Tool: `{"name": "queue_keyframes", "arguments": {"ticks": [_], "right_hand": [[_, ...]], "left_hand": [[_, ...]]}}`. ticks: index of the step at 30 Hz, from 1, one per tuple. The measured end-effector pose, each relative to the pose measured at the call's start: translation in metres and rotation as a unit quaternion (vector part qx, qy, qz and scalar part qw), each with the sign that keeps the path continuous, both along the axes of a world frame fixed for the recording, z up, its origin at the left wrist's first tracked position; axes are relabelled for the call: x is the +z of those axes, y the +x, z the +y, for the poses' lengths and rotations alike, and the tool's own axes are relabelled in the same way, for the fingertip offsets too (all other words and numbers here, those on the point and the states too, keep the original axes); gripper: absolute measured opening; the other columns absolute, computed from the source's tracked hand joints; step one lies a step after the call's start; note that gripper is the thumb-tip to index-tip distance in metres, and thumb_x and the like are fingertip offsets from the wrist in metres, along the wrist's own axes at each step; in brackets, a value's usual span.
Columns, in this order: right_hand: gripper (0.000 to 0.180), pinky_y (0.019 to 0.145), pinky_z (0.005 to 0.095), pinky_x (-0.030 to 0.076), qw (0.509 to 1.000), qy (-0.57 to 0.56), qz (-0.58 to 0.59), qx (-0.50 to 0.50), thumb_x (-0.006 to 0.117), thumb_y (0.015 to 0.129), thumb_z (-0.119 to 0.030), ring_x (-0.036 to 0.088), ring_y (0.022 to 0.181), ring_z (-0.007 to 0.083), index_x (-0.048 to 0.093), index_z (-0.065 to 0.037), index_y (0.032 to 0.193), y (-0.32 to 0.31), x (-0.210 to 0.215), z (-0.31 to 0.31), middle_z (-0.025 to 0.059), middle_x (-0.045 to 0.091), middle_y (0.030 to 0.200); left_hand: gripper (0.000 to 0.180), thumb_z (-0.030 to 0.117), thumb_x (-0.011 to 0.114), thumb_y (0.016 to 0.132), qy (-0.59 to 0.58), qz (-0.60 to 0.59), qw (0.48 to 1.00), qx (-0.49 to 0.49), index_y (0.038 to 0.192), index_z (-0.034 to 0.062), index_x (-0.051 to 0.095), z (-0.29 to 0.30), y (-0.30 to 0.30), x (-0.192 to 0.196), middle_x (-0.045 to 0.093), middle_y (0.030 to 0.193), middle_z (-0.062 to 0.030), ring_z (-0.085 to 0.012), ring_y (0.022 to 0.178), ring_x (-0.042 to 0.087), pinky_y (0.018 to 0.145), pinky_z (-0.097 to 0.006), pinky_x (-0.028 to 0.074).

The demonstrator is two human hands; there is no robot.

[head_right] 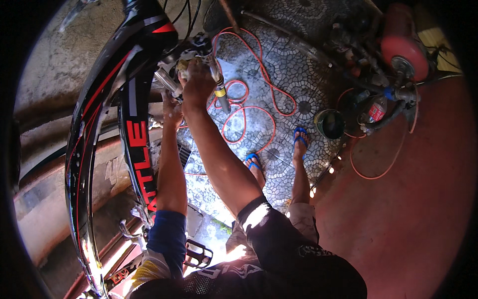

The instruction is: The person scrubs a bicycle frame and handlebars with a soapy sponge, rinsing the sponge in a bucket and continuing to clean various parts of the bike. The person then uses a blue brush to scrub the handlebars and brake levers.

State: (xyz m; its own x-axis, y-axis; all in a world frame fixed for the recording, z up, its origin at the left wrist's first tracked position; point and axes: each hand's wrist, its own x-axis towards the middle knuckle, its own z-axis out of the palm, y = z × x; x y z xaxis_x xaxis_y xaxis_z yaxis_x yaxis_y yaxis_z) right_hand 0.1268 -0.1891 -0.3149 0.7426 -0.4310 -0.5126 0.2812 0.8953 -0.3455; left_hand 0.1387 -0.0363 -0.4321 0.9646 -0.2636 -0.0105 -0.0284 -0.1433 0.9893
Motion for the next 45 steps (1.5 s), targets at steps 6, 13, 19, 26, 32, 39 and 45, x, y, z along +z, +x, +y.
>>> {"name": "queue_keyframes", "arguments": {"ticks": [6, 13, 19, 26, 32, 39, 45], "right_hand": [[0.033, 0.085, 0.0392, 0.051, 0.788, -0.599, 0.139, 0.031, 0.062, 0.084, -0.003, 0.063, 0.105, 0.0319, 0.071, 0.004, 0.115, -0.016, -0.036, 0.007, 0.0210, 0.064, 0.113], [0.034, 0.082, 0.0422, 0.053, 0.727, -0.650, -0.045, 0.217, 0.061, 0.082, -0.008, 0.061, 0.093, 0.0376, 0.077, -0.012, 0.112, -0.010, -0.041, -0.022, 0.0238, 0.061, 0.097], [0.030, 0.079, 0.0405, 0.058, 0.583, -0.802, -0.062, 0.114, 0.065, 0.082, -0.008, 0.065, 0.099, 0.0328, 0.077, -0.015, 0.109, -0.006, -0.033, -0.032, 0.0152, 0.057, 0.108], [0.041, 0.073, 0.0397, 0.058, 0.613, -0.746, 0.099, 0.240, 0.066, 0.087, -0.005, 0.068, 0.086, 0.0290, 0.069, -0.018, 0.125, -0.016, -0.060, -0.057, 0.0110, 0.062, 0.106], [0.038, 0.060, 0.0421, 0.060, 0.515, -0.849, -0.013, 0.115, 0.063, 0.089, -0.011, 0.072, 0.078, 0.0333, 0.065, -0.010, 0.126, 0.000, -0.031, -0.066, 0.0166, 0.059, 0.116], [0.020, 0.072, 0.0447, 0.059, 0.542, -0.802, 0.025, 0.248, 0.065, 0.087, -0.011, 0.070, 0.089, 0.0335, 0.073, -0.006, 0.105, 0.017, -0.025, -0.070, 0.0207, 0.066, 0.095], [0.043, 0.083, 0.0353, 0.056, 0.707, -0.679, -0.181, 0.085, 0.066, 0.075, 0.011, 0.066, 0.100, 0.0280, 0.072, -0.013, 0.110, -0.029, -0.035, -0.010, 0.0099, 0.064, 0.110]], "left_hand": [[0.058, 0.011, 0.078, 0.086, 0.005, 0.026, 1.000, -0.013, 0.137, 0.0058, 0.052, -0.020, -0.019, -0.005, 0.063, 0.130, -0.0066, -0.0161, 0.116, 0.060, 0.098, -0.034, 0.051], [0.051, 0.009, 0.079, 0.084, 0.040, -0.004, 0.998, 0.037, 0.130, 0.0047, 0.058, -0.037, -0.024, 0.026, 0.066, 0.125, -0.0065, -0.0152, 0.110, 0.063, 0.095, -0.032, 0.051], [0.054, 0.007, 0.079, 0.082, 0.005, 0.008, 0.999, 0.054, 0.131, 0.0032, 0.057, -0.039, -0.019, 0.024, 0.066, 0.124, -0.0054, -0.0145, 0.110, 0.063, 0.095, -0.031, 0.051], [0.042, 0.000, 0.076, 0.071, 0.041, -0.001, 0.992, 0.116, 0.111, 0.0052, 0.063, -0.037, -0.010, 0.006, 0.067, 0.100, -0.0023, -0.0163, 0.090, 0.062, 0.083, -0.033, 0.050], [0.033, 0.000, 0.074, 0.069, 0.061, 0.014, 0.984, 0.169, 0.098, 0.0074, 0.059, -0.048, -0.012, 0.019, 0.061, 0.085, 0.0010, -0.0133, 0.076, 0.058, 0.071, -0.031, 0.049], [0.026, 0.000, 0.071, 0.068, 0.059, -0.038, 0.978, 0.198, 0.086, 0.0098, 0.056, -0.039, -0.004, 0.017, 0.054, 0.075, 0.0032, -0.0120, 0.068, 0.054, 0.067, -0.030, 0.047], [0.056, 0.022, 0.076, 0.083, 0.504, -0.359, 0.785, 0.026, 0.129, 0.0046, 0.052, -0.014, -0.003, -0.005, 0.067, 0.116, -0.0090, -0.0217, 0.104, 0.065, 0.091, -0.035, 0.051]]}}
